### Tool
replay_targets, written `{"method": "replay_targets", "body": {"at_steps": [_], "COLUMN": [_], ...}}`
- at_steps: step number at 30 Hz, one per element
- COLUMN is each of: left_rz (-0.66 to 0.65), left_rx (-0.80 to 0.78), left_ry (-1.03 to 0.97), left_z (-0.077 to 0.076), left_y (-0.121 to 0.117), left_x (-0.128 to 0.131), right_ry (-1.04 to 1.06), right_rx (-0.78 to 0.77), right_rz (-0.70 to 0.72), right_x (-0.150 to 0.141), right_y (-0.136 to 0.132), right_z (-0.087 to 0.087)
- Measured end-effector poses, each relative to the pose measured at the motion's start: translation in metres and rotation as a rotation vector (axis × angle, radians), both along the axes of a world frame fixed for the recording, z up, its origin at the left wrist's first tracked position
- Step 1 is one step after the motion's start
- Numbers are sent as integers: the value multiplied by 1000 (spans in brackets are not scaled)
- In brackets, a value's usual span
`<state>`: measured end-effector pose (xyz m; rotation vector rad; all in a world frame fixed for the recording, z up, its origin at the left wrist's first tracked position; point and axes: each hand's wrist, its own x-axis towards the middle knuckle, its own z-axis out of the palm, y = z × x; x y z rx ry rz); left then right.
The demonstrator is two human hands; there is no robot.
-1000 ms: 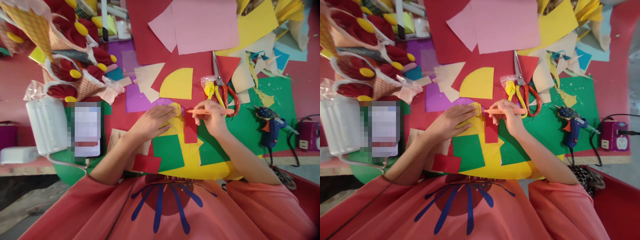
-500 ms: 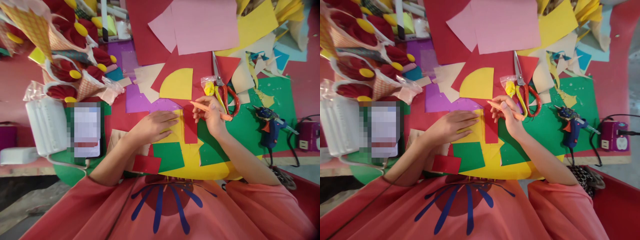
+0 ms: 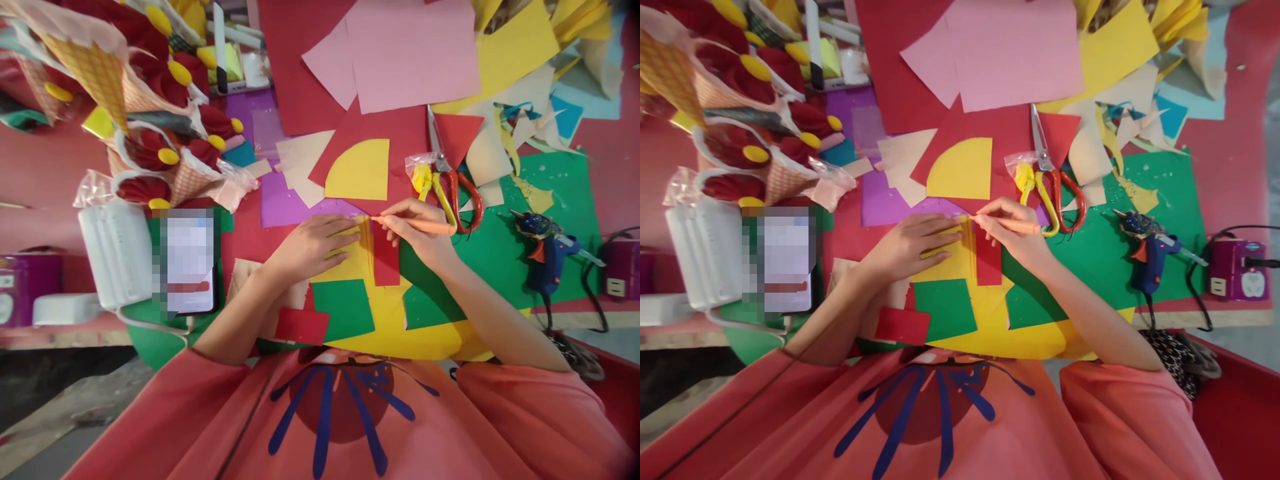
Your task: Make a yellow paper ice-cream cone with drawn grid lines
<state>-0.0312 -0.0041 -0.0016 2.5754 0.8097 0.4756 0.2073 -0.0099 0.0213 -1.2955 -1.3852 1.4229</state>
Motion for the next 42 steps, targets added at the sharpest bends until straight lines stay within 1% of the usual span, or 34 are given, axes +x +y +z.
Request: {"method": "replay_targets", "body": {"at_steps": [4, 7, 10, 15, 20, 23, 29, 33, 36, 42], "left_rz": [0, 10, 29, 24, 25, 30, 47, 39, 36, 51], "left_rx": [22, 40, 44, 49, 31, 18, -5, 47, 83, 26], "left_ry": [40, 75, 101, 61, 29, 19, 27, 7, -15, 1], "left_z": [5, 6, 5, 2, 2, 2, 1, -1, -2, -3], "left_y": [-2, -3, -4, -4, -4, -5, -6, -5, -6, -6], "left_x": [-2, -3, -3, -2, -3, -3, -2, -2, -2, -3], "right_ry": [29, 21, -65, -145, -179, -196, -222, -195, -210, -239], "right_rx": [-17, 32, 103, 148, 179, 197, 198, 165, 197, 215], "right_rz": [23, 44, 55, 17, 73, 80, 101, 102, 83, 96], "right_x": [-6, -13, -17, -15, -14, -15, -16, -15, -16, -17], "right_y": [11, 14, 14, 15, 17, 17, 18, 19, 18, 18], "right_z": [-3, -5, -5, -8, -9, -9, -7, -6, -7, -8]}}
